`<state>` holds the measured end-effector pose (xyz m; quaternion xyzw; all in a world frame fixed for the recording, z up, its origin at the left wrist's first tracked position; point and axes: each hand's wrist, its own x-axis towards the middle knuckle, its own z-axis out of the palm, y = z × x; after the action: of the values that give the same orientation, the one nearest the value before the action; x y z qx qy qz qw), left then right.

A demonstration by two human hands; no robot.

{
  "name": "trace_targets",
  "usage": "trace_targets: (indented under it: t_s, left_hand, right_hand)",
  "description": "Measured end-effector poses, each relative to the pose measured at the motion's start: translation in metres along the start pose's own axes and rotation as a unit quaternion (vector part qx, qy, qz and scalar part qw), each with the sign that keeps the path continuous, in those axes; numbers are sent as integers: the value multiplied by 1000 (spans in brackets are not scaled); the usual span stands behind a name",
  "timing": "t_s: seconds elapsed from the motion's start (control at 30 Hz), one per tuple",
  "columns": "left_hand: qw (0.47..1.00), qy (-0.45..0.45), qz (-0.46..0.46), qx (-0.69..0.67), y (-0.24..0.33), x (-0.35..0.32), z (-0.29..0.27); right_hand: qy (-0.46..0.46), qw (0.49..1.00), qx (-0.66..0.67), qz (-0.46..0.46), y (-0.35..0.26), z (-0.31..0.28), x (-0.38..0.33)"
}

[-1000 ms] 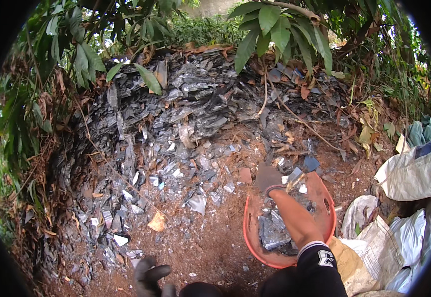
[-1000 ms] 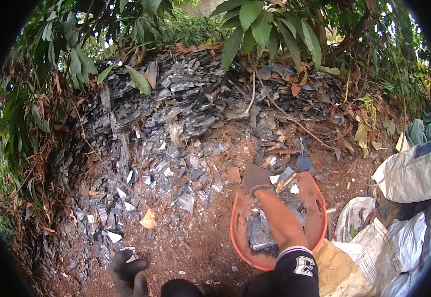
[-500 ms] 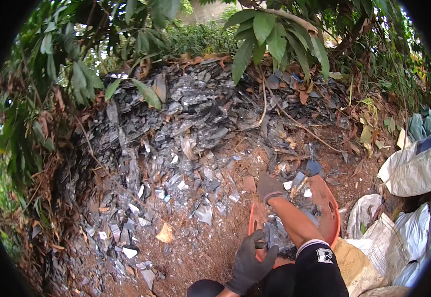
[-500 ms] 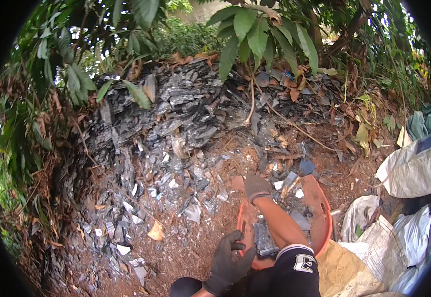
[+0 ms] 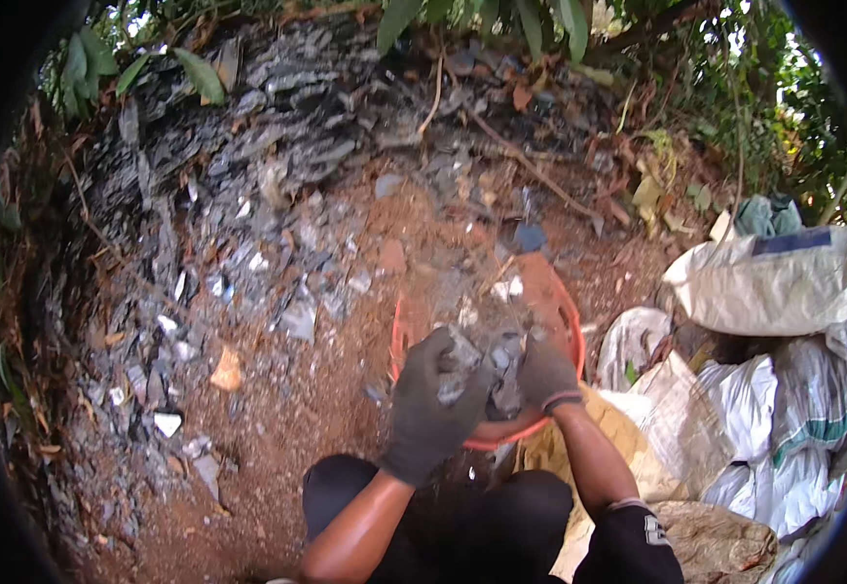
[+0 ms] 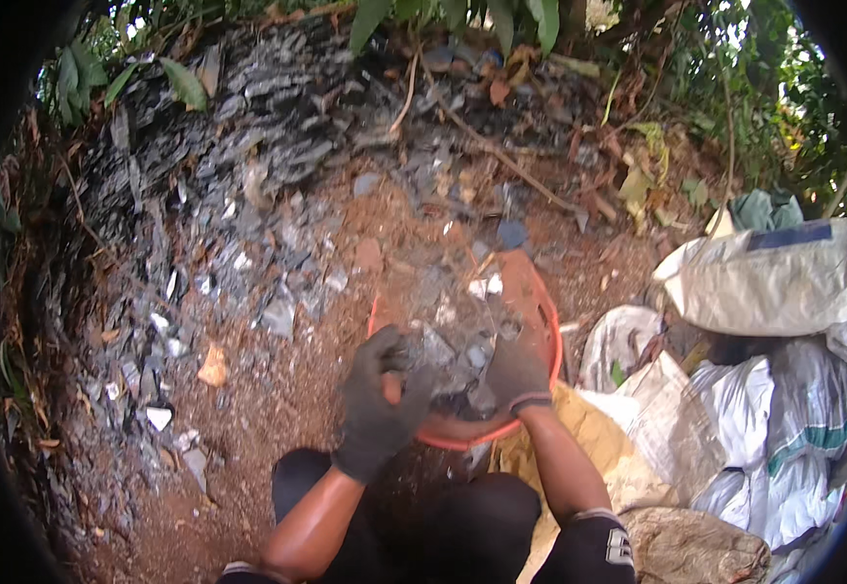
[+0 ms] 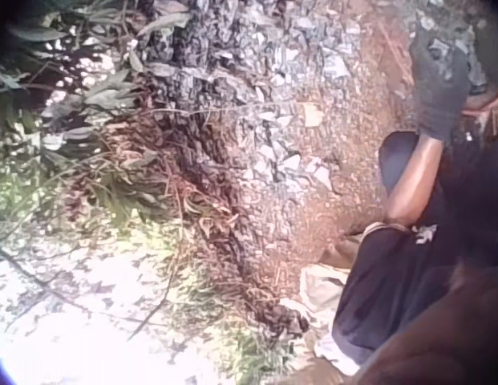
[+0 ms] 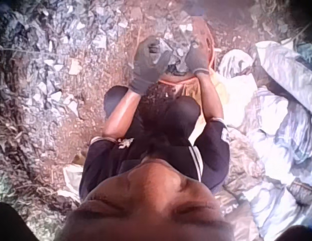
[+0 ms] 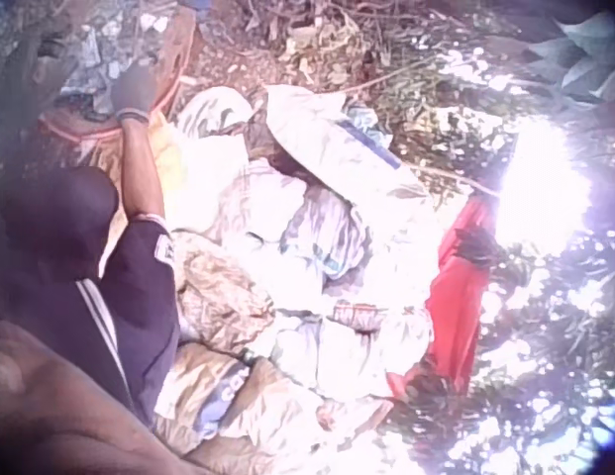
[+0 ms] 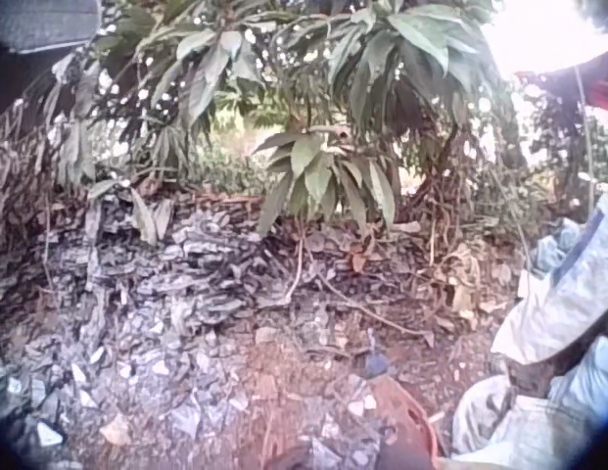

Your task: The person collects slate-like rocks from the ground using a red plastic scoop and transfers them into a white sack. They repeat this process, filling the scoop and pouring the contents into the sack multiple times.

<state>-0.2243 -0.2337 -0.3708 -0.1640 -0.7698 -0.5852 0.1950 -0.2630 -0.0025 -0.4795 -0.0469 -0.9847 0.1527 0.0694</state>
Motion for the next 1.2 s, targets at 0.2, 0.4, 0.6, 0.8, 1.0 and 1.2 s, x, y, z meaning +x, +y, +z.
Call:
trace_targets:
  t_s: [0.2, 0.4, 0.6, 0.8, 1.0, 1.2]
  left_hand:
    - [991, -114, 15, 73, -21, -32, 14]
    - [989, -116, 43, 76, -17, -33, 21]
    - [992, -97, -48, 63, -39, -29, -21]
    - [982, -148, -112, 24, -43, -25, -30]
    - [983, -178, -45, 0, -42, -12, -16]
    - [988, -133, -80, 17, -48, -5, -35]
  right_hand:
    - [55, 996, 14, -70, -28, -7, 60]
    - [7, 927, -280, -247, -31, 33, 213]
    - [-63, 987, -40, -141, -78, 52, 122]
    - [69, 986, -87, -127, -115, 9, 185]
    - [-159, 914, -341, -152, -68, 37, 336]
    - [-120, 962, -216, -117, -59, 85, 251]
